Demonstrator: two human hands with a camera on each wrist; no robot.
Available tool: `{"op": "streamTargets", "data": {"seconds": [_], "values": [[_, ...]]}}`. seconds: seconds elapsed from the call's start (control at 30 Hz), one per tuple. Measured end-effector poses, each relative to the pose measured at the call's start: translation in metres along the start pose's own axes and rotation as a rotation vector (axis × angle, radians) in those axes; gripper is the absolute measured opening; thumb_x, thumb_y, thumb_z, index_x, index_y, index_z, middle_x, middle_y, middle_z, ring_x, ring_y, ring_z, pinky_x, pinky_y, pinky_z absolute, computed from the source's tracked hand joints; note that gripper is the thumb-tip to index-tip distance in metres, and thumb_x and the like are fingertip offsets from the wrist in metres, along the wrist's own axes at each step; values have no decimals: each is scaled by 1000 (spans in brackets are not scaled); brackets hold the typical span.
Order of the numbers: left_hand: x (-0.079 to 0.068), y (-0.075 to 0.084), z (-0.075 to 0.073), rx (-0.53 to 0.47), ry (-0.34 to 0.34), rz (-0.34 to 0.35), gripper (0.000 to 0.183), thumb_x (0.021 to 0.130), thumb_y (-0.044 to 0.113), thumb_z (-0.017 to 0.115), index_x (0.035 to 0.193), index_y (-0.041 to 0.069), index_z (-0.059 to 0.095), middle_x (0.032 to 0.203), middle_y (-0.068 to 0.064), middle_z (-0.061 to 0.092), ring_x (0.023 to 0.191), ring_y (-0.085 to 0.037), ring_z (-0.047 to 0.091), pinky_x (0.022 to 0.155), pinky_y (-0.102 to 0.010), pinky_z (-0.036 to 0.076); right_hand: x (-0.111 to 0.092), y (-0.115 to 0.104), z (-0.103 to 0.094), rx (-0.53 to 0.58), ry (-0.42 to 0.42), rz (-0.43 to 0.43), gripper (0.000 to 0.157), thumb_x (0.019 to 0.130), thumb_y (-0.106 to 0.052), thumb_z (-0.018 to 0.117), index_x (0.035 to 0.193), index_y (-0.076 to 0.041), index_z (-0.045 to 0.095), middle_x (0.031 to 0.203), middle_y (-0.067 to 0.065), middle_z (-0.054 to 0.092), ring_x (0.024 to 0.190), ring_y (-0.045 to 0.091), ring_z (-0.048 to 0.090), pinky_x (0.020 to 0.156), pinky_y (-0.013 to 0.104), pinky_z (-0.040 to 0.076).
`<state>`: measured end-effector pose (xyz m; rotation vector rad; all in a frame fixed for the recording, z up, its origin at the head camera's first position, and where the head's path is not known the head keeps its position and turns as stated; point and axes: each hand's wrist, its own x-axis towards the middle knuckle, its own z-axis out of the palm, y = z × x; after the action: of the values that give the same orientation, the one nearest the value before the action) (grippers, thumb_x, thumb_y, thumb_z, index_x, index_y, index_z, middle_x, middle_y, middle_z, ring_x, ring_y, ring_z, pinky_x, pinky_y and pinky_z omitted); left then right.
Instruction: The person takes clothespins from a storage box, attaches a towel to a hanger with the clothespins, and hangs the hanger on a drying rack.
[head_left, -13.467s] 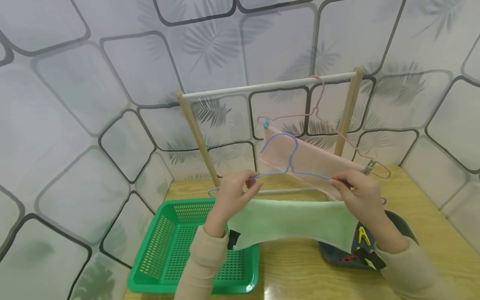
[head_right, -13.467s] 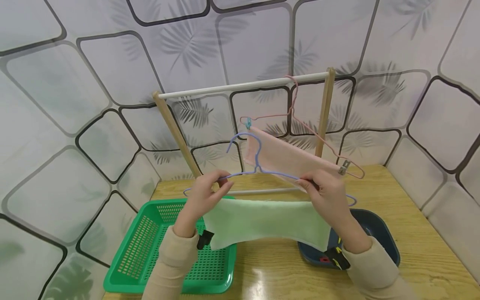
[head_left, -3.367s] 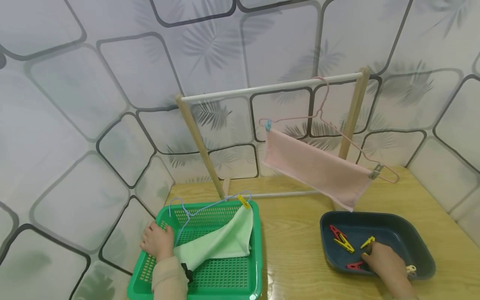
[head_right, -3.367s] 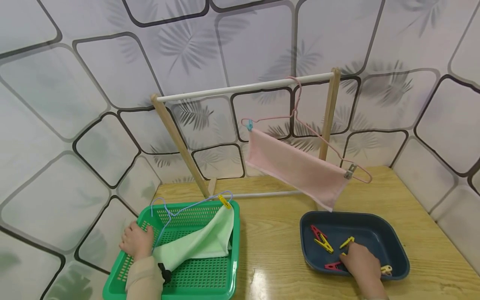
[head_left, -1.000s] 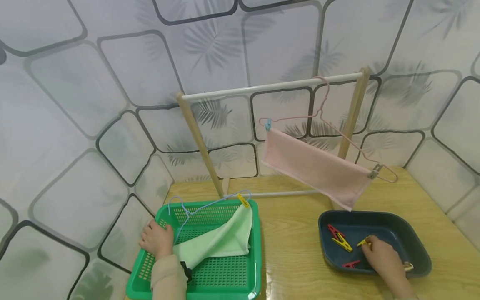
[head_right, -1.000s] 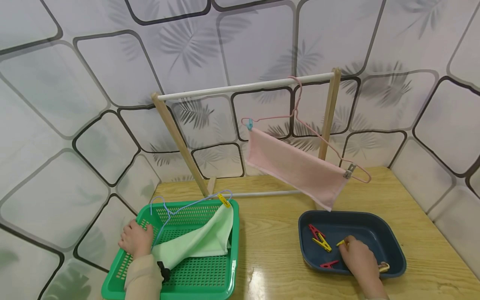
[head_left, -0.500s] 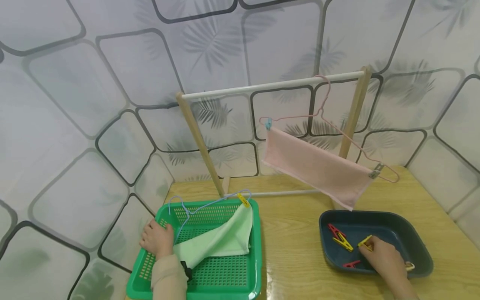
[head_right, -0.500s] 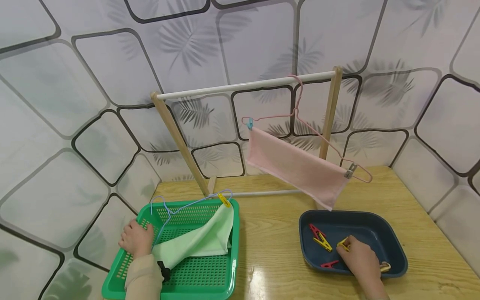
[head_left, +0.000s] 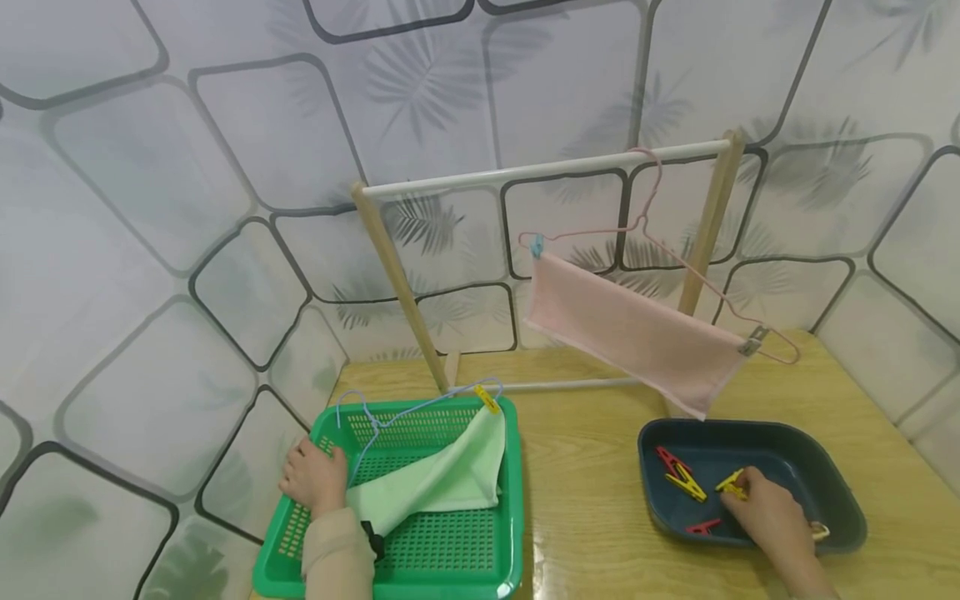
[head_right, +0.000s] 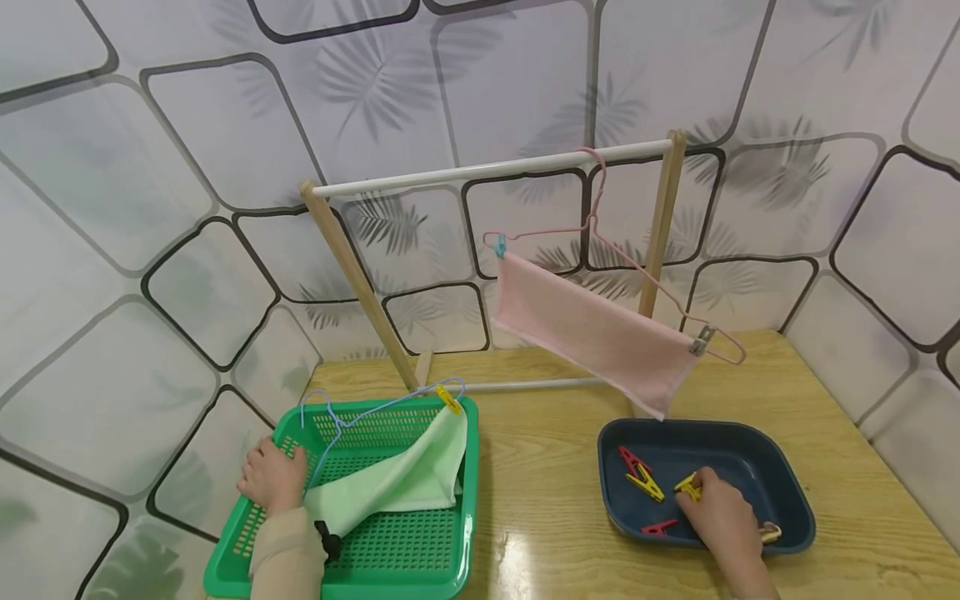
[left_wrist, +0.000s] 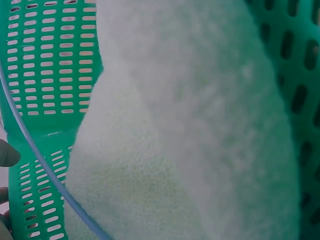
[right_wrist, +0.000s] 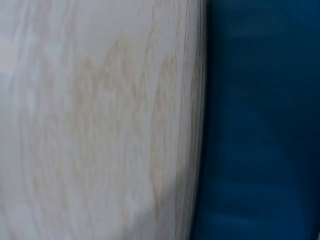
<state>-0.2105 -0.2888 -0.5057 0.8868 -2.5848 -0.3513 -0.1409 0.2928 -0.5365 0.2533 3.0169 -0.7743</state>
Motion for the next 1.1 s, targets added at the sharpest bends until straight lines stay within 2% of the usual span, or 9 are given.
{"op": "streamTargets", "data": {"seconds": [0.23,0.37,0.57,0.87,1.1], "values": [[0,2,-3,-2,-15,-4,47,74,26,46,109,-3,35,101,-24,36,90,-39,32,71,-49,20,3,1,2,9,66,-56,28,63,-20,55,80,1,52,69,12,51,60,28,47,45,38,34],[0,3,-5,1,-26,-10,47,74,26,46,110,-3,34,102,-25,36,91,-39,32,72,-49,20,4,0,3,21,103,-69,33,62,-16,57,85,5,50,71,16,50,63,29,47,47,39,35],[0,2,-4,12,-37,-10,47,74,27,46,109,-3,34,101,-25,35,91,-39,32,72,-49,20,2,-2,4,72,162,-34,41,63,-14,59,94,7,42,75,19,50,62,27,48,45,36,35],[0,1,-3,15,-40,-4,48,74,27,46,110,-3,34,102,-24,35,91,-38,31,71,-49,20,1,-2,5,83,164,27,43,64,-16,56,98,5,40,73,16,53,62,27,50,46,35,36],[-1,2,-5,17,-29,-2,47,74,27,46,109,-3,34,101,-25,36,90,-38,32,71,-49,20,0,-3,4,77,122,58,48,65,-20,57,99,9,39,77,20,52,66,31,50,49,38,36]]}}
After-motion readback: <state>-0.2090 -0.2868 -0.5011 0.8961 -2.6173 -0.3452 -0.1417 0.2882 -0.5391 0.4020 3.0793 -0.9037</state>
